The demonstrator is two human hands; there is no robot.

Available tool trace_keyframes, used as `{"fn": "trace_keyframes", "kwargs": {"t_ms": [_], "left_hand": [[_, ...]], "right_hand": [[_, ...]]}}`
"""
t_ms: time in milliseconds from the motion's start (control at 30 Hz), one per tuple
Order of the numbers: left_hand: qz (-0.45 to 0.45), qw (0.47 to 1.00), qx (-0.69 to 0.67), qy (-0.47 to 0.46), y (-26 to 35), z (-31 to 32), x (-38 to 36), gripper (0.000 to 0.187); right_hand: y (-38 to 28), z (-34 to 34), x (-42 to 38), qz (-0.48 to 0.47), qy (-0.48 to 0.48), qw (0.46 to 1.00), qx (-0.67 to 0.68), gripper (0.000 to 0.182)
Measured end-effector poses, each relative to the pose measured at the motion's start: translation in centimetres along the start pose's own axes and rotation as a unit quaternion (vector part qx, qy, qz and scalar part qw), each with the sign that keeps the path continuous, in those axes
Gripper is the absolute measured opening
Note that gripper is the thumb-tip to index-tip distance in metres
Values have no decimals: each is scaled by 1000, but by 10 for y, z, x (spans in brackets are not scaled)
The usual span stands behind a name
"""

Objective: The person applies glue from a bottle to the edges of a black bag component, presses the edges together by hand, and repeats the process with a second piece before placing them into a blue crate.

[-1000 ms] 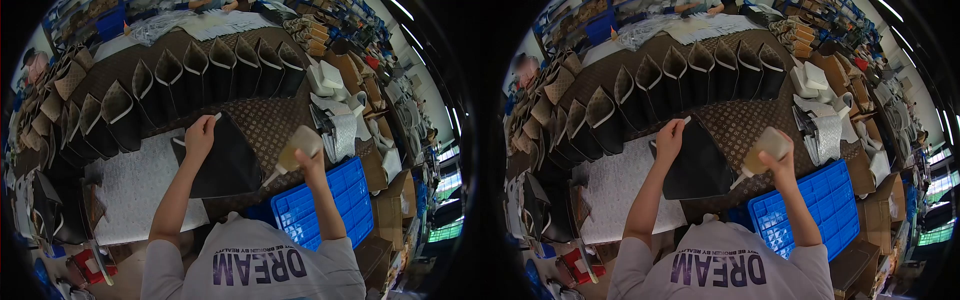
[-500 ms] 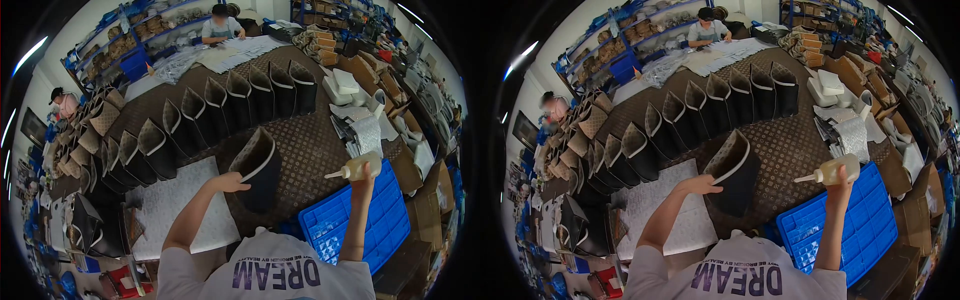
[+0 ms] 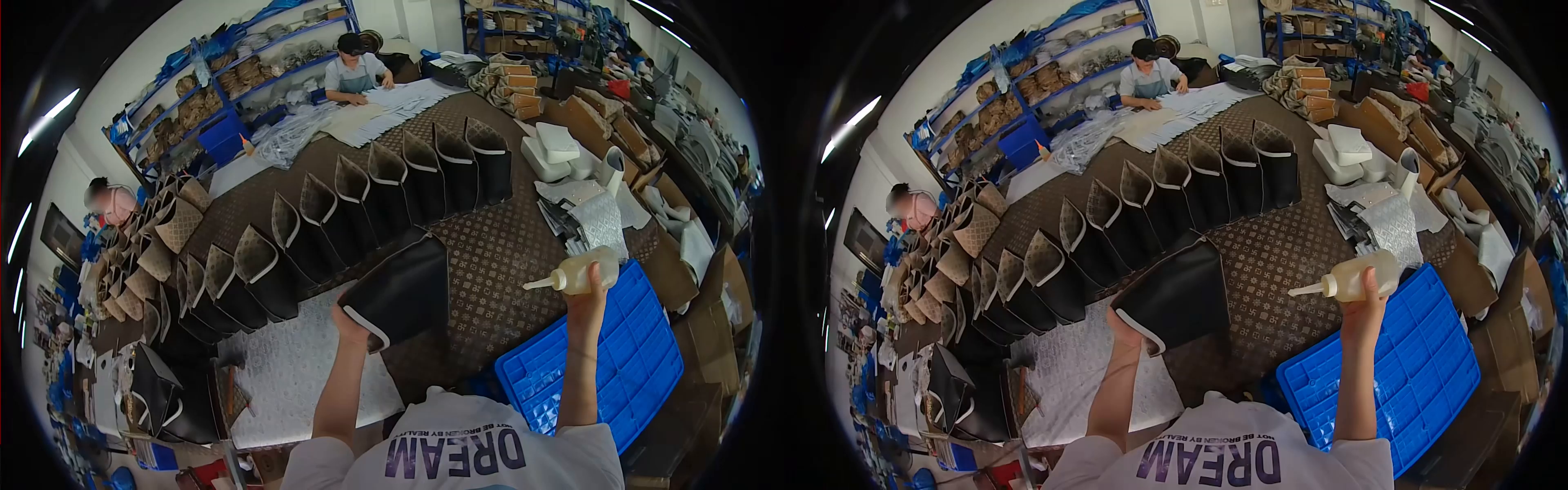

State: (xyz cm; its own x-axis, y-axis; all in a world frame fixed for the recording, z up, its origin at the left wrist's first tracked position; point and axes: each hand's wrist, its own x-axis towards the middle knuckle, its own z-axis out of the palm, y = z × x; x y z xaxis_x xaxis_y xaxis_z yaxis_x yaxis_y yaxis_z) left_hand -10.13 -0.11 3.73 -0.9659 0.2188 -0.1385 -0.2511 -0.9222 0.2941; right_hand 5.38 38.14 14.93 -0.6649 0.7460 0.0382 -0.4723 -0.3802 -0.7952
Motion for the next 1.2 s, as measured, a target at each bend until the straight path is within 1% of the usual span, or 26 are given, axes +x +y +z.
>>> {"fn": "trace_keyframes", "kwargs": {"t_ms": [67, 100, 200, 233, 300, 333, 367, 400, 433, 467, 500, 533, 633, 700, 800, 867, 1100, 1200], "left_hand": [[39, 997, 16, -63, 4, 17, -1, 39], [33, 997, 11, -71, 9, 20, -1, 40], [-28, 999, 13, -16, 14, 31, -6, 39], [-70, 997, 18, -4, 12, 27, -7, 38], [-67, 998, 14, 13, -8, 35, -23, 35], [-66, 997, 11, 23, -20, 44, -36, 34], [-100, 995, 5, -20, -29, 49, -49, 38], [-99, 995, 1, 7, -38, 38, -55, 39], [-98, 995, -2, 34, -47, 25, -62, 40], [-99, 993, -5, 62, -55, 13, -70, 41], [-129, 991, 3, 20, -62, 3, -77, 42], [-133, 991, 14, 24, -67, -2, -85, 43], [-153, 987, 33, 34, -81, -6, -105, 47], [-174, 984, 29, 31, -82, -12, -111, 49], [-174, 981, 68, 59, -84, -16, -112, 52], [-176, 980, 69, 61, -85, -22, -112, 53], [-177, 981, 73, 40, -83, -18, -111, 54], [-191, 978, 60, 56, -85, -22, -111, 54]], "right_hand": [[5, 13, -2, 4, -15, 1000, -4, 65], [6, 23, -4, -8, -21, 1000, -5, 64], [15, 38, -1, -37, -42, 998, -29, 63], [18, 44, 1, -42, -40, 998, -33, 64], [30, 54, 6, -77, -14, 994, -74, 69], [35, 58, 10, -98, -42, 989, -100, 76], [45, 61, 14, -115, -48, 985, -116, 79], [54, 67, 17, -133, -54, 981, -133, 82], [56, 81, 14, -136, -76, 979, -131, 86], [62, 88, 15, -139, -91, 973, -160, 85], [70, 93, 18, -143, -106, 966, -189, 85], [81, 97, 20, -128, -121, 968, -178, 85], [109, 109, 24, -128, -149, 960, -198, 87], [123, 112, 24, -125, -157, 954, -223, 88], [147, 111, 32, -126, -150, 952, -234, 89], [156, 112, 33, -126, -149, 951, -238, 89], [166, 116, 32, -139, -163, 943, -253, 88], [167, 119, 29, -146, -175, 936, -267, 88]]}}
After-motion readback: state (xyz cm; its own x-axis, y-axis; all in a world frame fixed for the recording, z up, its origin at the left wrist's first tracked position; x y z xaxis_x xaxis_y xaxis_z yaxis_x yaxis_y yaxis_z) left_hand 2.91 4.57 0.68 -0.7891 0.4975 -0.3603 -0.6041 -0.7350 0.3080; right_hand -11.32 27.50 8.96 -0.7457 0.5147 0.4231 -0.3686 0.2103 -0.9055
